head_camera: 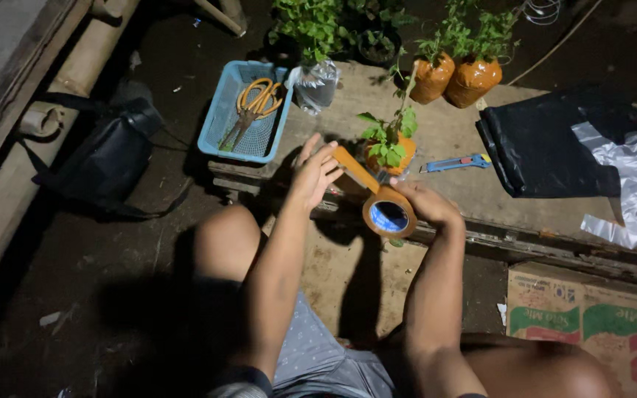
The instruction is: The person wraps the base of small potted plants with orange tape. They hold each plant, pull tape from a roll, wrap it around the pot, and cut the tape with a utility knife. The wrapped plants are placed on a wooden workbench.
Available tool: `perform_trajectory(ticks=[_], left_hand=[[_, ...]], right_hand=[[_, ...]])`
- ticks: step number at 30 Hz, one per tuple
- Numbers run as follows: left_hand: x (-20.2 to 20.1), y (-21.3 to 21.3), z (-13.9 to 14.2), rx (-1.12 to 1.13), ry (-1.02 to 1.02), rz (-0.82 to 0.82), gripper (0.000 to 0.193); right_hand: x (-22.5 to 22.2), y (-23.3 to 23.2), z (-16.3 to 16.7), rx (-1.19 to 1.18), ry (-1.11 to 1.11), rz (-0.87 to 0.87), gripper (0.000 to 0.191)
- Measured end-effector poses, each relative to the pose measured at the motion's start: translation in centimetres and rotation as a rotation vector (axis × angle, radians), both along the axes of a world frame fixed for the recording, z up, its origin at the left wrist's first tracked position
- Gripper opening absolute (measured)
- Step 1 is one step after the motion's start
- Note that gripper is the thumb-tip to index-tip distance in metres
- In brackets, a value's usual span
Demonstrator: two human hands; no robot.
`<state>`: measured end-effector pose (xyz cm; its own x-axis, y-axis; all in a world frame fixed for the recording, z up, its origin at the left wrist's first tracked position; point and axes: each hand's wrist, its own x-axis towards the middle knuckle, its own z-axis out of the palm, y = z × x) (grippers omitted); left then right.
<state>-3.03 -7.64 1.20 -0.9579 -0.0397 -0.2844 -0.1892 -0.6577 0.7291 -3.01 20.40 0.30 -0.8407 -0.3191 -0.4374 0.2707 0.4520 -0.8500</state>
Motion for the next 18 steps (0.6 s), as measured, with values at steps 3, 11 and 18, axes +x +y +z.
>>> perform_trajectory(ticks=[3,11,18], left_hand=[[-0.3,0.7,-0.6,0.053,0.11,-0.025,0.083],[-0.3,-0.5,-0.6,0.306,0.132,-0.161,0.088],[0.2,1.9,0.7,0.294,0.264,-0.097,0.084]], right_hand=[[-0.3,0.3,-1.0,-0.303,-0.049,-0.145,0.047],[-0.3,0.7,-1.9,-0.394,0.069,-0.054,0.037],[-0.7,0.9,-0.5,-0.479,-0.064,-0.437,0.04]])
